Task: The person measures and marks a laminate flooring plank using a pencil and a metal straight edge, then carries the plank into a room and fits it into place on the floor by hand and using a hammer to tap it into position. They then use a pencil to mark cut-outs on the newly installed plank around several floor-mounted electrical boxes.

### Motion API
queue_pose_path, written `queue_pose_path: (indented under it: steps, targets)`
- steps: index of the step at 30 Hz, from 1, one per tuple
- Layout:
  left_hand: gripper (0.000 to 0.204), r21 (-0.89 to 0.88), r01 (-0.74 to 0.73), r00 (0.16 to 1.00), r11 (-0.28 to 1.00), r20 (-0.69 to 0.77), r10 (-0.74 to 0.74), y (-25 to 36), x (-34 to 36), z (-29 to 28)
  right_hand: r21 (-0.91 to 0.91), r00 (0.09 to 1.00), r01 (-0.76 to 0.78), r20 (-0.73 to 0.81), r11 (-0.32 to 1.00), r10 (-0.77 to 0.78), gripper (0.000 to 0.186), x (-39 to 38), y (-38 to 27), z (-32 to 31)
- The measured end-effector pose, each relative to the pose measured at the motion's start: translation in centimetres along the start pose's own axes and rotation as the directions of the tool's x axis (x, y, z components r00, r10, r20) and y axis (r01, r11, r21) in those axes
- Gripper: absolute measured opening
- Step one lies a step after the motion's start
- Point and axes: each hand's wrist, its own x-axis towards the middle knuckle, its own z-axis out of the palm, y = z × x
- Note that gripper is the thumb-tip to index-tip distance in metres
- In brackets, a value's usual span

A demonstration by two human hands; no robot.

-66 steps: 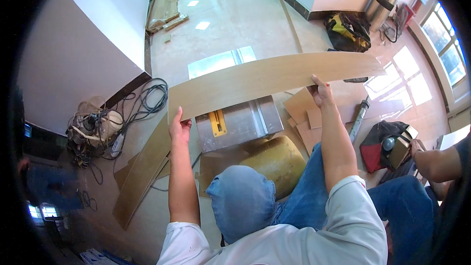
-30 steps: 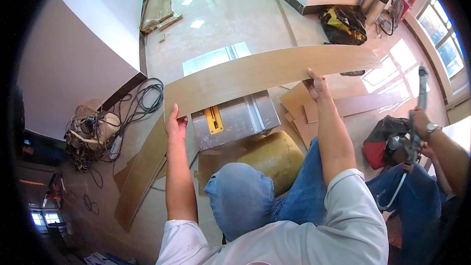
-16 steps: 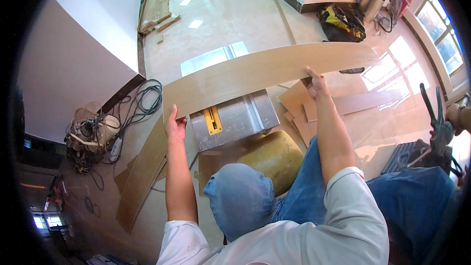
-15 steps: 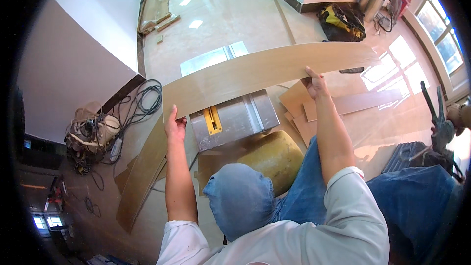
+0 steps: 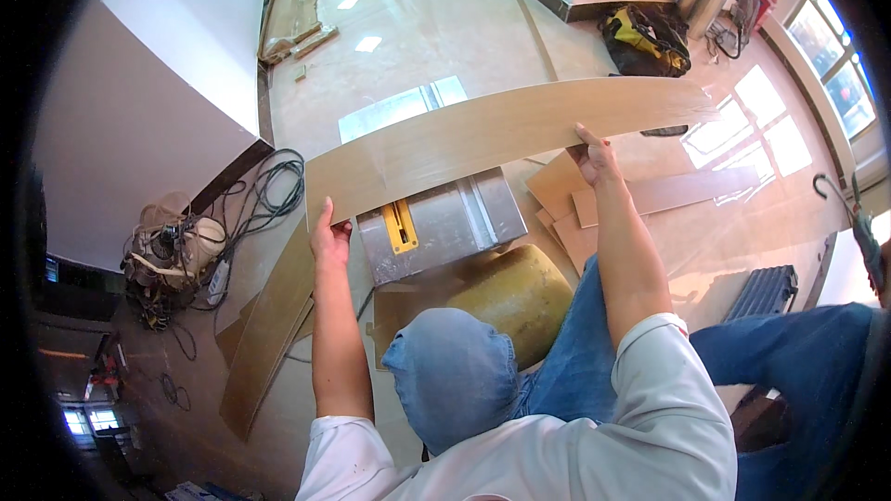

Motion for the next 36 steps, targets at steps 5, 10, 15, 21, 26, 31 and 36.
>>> queue_pose_path:
  steps: [5, 10, 15, 21, 26, 31, 36]
  targets:
    - [0.027, -0.002, 0.007, 1.0, 1.0, -0.011, -0.007, -0.1, 0.1, -0.2, -0.011, 1.0, 0.015, -0.017, 1.0, -0.015, 0.018, -0.4, 0.1, 0.5]
    - [0.028, 0.003, 0.002, 1.0, 1.0, -0.011, -0.002, 0.0, -0.1, -0.3, -0.029, 1.0, 0.022, -0.001, 0.999, -0.022, 0.021, -1.3, -0.2, 1.1]
    - [0.028, -0.021, 0.016, 1.0, 1.0, -0.023, -0.017, -0.2, -0.1, -0.5, -0.029, 1.0, 0.013, -0.004, 0.999, -0.013, 0.02, -1.4, -0.4, 0.8]
    - [0.028, -0.023, 0.013, 0.999, 1.0, -0.032, -0.014, -0.1, -0.2, -0.8, -0.021, 1.0, -0.02, -0.018, 1.0, 0.02, 0.018, -2.0, -0.6, 0.8]
    - [0.028, -0.023, 0.01, 1.0, 1.0, -0.013, -0.01, -0.1, -0.8, -0.9, -0.07, 1.0, -0.011, -0.026, 0.997, 0.009, 0.017, -2.1, -0.6, 0.0]
    - [0.027, -0.023, 0.0, 1.0, 1.0, -0.016, -0.001, -0.2, -1.7, -0.6, -0.078, 0.999, -0.008, -0.032, 0.997, 0.005, 0.017, -2.3, -0.8, -0.2]
    - [0.028, -0.012, 0.008, 1.0, 1.0, -0.022, -0.009, 0.0, -2.4, -0.8, -0.091, 0.999, -0.029, -0.016, 0.995, 0.028, 0.022, -3.0, -1.1, 0.2]
